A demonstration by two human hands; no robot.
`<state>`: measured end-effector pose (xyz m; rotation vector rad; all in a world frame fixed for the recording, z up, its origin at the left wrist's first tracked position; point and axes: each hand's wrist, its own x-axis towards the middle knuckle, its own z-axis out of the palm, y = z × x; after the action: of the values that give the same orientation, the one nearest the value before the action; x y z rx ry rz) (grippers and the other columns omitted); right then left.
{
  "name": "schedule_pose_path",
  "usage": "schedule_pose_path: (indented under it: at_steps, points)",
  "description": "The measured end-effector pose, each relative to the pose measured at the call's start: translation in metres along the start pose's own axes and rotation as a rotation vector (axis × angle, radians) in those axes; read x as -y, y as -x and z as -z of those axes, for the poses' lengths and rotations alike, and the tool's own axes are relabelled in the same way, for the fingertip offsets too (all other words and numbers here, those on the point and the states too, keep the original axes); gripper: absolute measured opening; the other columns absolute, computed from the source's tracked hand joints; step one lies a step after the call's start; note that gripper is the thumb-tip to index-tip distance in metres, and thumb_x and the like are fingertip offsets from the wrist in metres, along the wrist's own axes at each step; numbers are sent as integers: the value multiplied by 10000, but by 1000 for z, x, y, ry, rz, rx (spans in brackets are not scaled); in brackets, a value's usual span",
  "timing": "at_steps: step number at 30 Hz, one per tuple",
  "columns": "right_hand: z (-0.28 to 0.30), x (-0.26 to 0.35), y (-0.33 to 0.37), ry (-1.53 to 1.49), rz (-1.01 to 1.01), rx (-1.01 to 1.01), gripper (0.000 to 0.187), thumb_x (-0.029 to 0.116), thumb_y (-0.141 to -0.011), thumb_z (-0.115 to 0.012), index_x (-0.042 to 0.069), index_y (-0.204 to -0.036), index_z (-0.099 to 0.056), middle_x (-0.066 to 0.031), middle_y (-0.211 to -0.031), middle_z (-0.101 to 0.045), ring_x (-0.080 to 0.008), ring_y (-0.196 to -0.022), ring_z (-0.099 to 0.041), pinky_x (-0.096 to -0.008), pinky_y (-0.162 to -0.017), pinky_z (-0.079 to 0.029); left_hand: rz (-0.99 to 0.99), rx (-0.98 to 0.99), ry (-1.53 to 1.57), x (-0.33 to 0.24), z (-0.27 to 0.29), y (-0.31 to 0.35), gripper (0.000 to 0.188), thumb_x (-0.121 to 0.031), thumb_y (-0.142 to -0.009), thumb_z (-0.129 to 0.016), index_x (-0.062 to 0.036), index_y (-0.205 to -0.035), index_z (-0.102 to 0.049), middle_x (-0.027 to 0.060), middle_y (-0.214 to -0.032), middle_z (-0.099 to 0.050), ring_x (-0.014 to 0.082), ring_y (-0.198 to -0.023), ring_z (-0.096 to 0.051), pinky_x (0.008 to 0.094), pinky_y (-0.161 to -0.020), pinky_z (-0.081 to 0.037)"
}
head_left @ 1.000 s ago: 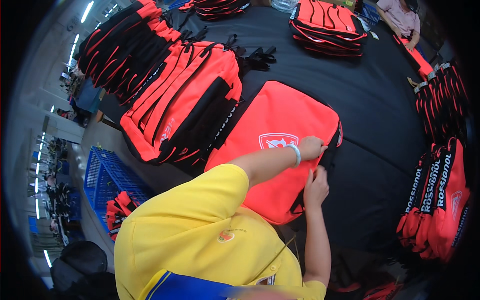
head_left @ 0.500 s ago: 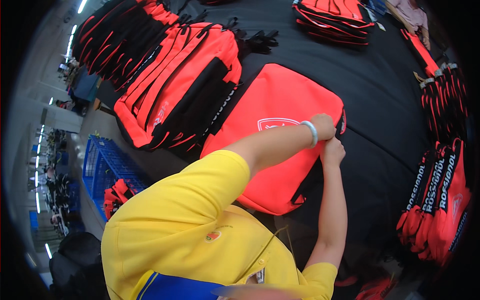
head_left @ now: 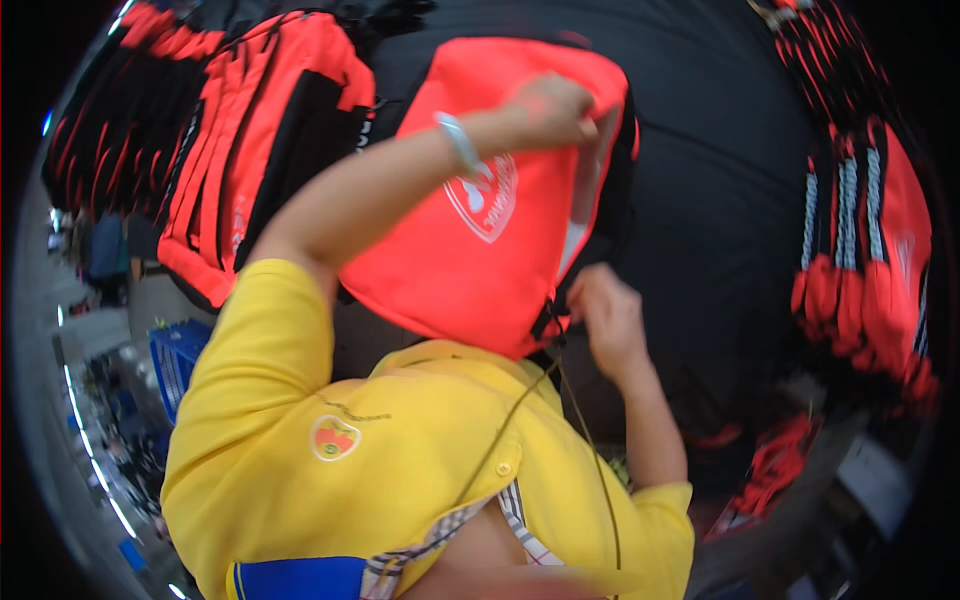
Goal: Inspecting and organizing red backpacks in a manufacturing or warehouse setting.
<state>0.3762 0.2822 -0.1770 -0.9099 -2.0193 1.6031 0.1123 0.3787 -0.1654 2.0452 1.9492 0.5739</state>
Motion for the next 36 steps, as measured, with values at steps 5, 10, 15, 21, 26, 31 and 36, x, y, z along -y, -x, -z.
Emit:
schedule_pose_path:
  at_steps: [5,10,15,21,26,31,36]
  points:
    - [-6,83,-54,135,316,-188,255,73,-945,-492,8,-1187,-539,-136,-893,-621,-258,-829,-618,-362,-742,-488,-222,-69,-71,-55,136,70,217,-195,-743,-675,-4,-710,-576,162,-602,-545,324,-548,-573,384,-537,-451]
    - [-9,104,-50,912,388,-149,329,94,-841,-577,9,-1159,-573,-175,-1081,-631,-334,-1037,-612,-406,-901,-497,20,-253,102,-66,214,183,190,-49,-775,-634,-4,-666,-485,46,-551,-498,118,-462,-510,266,-456,-388]
    - [-104,127,-4,1177,1053,-10,319,94,-765,-558,-2,-1059,-636,-143,-1027,-658,-288,-1092,-616,-409,-1075,-408,123,-526,288,-54,241,212,222,23,-813,-608,-39,-671,-448,-54,-576,-367,16,-514,-389,186,-477,-291]
    - [-103,134,6,769,752,158,375,52,-672,-607,25,-1043,-650,-88,-847,-637,-209,-828,-638,-398,-1066,-401,-152,-775,-953,-46,228,225,269,61,-678,-651,-94,-898,-642,69,-852,-553,186,-781,-563,272,-651,-418]
    - [-72,124,2,486,1001,-416,332,65,-726,-699,26,-1051,-644,-74,-893,-653,-239,-815,-581,-344,-868,-445,-263,-50,-473,-45,194,233,330,22,-724,-625,-91,-1032,-654,113,-995,-640,281,-904,-613,394,-800,-475]
    - [-76,94,-63,445,530,-734,531,151,-751,-785,61,-1217,-549,-131,-1053,-538,-317,-980,-535,-390,-825,-467,80,255,-521,2,176,231,244,-125,-861,-622,-64,-1097,-624,140,-838,-655,310,-777,-624,418,-696,-468]
    - [-88,69,-108,436,459,-695,501,174,-780,-759,74,-1222,-546,-173,-1112,-477,-334,-1014,-528,-403,-852,-470,106,306,-482,8,167,232,380,-162,-872,-634,-98,-1236,-543,124,-779,-636,323,-732,-620,419,-694,-471]
